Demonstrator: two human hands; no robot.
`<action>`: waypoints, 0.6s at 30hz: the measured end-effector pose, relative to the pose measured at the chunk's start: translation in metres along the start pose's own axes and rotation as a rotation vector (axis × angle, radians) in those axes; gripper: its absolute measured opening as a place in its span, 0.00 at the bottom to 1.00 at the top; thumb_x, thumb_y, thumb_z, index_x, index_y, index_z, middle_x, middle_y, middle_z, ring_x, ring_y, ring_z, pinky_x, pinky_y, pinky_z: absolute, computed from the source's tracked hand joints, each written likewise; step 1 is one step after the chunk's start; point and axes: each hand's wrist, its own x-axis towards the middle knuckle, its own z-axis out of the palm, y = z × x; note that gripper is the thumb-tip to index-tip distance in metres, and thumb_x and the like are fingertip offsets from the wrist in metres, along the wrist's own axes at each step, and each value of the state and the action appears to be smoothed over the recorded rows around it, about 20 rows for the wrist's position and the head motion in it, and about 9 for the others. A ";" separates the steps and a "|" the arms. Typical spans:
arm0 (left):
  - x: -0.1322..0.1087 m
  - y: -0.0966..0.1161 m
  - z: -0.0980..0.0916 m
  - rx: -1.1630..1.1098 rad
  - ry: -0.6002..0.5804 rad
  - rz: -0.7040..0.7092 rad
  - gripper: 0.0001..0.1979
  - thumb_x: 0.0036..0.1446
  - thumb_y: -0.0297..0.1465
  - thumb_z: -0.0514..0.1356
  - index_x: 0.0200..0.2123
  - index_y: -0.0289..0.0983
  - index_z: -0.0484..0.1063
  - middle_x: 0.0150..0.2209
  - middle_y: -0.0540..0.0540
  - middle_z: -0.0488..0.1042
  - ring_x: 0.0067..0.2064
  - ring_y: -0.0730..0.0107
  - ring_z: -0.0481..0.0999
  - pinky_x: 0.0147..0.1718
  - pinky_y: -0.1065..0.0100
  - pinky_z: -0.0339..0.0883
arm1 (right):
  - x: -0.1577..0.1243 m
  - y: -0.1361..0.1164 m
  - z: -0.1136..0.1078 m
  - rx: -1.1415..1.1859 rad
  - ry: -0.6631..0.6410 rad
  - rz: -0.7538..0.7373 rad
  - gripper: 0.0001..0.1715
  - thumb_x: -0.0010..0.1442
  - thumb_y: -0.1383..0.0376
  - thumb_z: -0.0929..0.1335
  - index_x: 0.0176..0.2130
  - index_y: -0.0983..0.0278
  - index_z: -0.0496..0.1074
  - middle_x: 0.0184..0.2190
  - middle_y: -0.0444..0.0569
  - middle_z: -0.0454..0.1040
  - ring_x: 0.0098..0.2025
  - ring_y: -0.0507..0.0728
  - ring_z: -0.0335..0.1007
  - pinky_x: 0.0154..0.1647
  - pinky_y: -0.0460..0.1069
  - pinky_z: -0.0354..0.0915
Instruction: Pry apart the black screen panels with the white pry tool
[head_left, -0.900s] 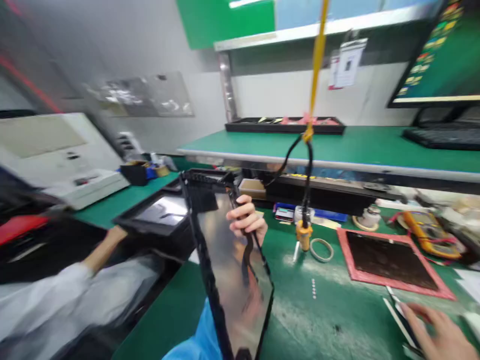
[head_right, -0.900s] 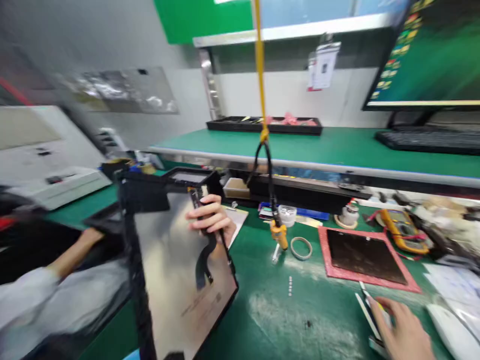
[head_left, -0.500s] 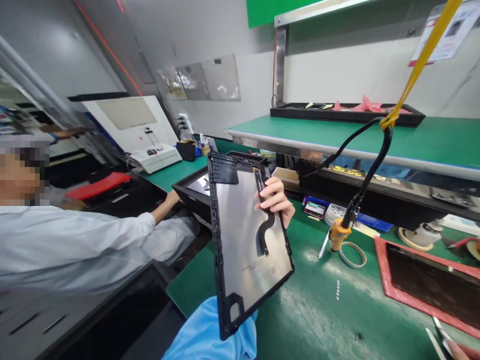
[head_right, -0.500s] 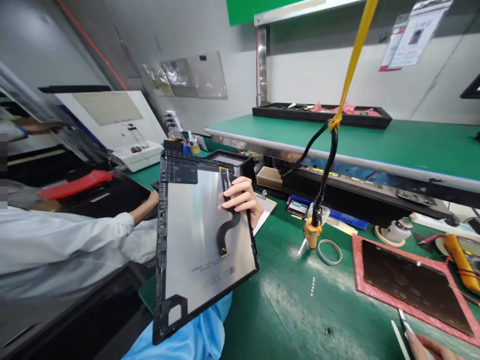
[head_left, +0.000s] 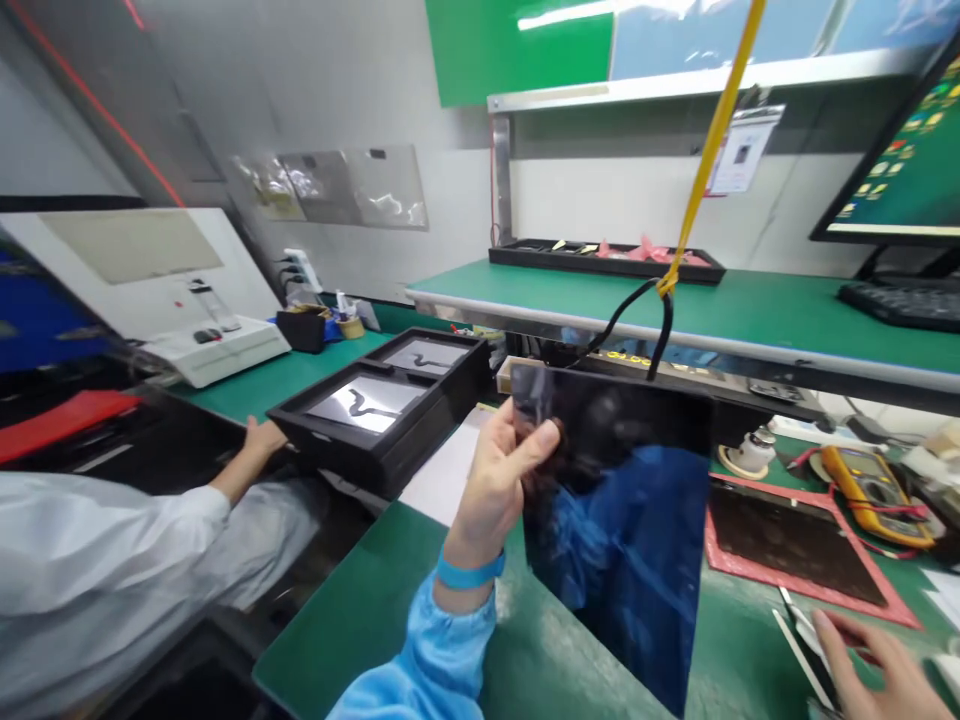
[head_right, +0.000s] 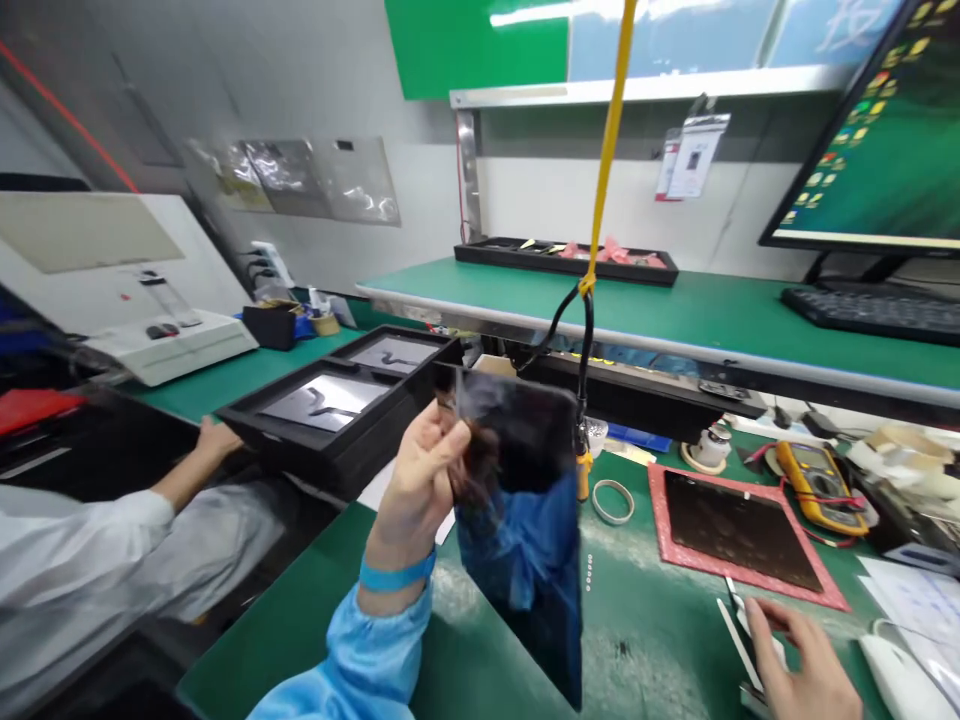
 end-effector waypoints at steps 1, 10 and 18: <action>-0.005 0.003 0.004 0.025 -0.046 -0.017 0.25 0.53 0.48 0.88 0.41 0.40 0.85 0.33 0.51 0.84 0.33 0.68 0.82 0.35 0.69 0.78 | -0.003 -0.008 -0.001 0.037 -0.019 0.008 0.51 0.26 0.08 0.71 0.18 0.48 0.75 0.20 0.56 0.75 0.25 0.69 0.78 0.28 0.63 0.71; -0.026 -0.010 0.039 0.101 -0.296 -0.214 0.19 0.64 0.45 0.81 0.52 0.42 0.90 0.53 0.44 0.92 0.58 0.49 0.88 0.60 0.57 0.79 | -0.073 -0.075 0.009 0.504 -0.229 0.043 0.45 0.56 0.21 0.75 0.39 0.57 0.89 0.33 0.55 0.89 0.31 0.66 0.85 0.36 0.58 0.84; -0.019 -0.053 0.049 0.021 -0.399 -0.486 0.22 0.58 0.49 0.80 0.50 0.43 0.91 0.56 0.44 0.92 0.70 0.41 0.84 0.75 0.49 0.71 | -0.115 -0.118 0.003 0.702 -0.233 0.347 0.32 0.53 0.34 0.85 0.38 0.57 0.90 0.30 0.49 0.87 0.34 0.65 0.87 0.40 0.56 0.84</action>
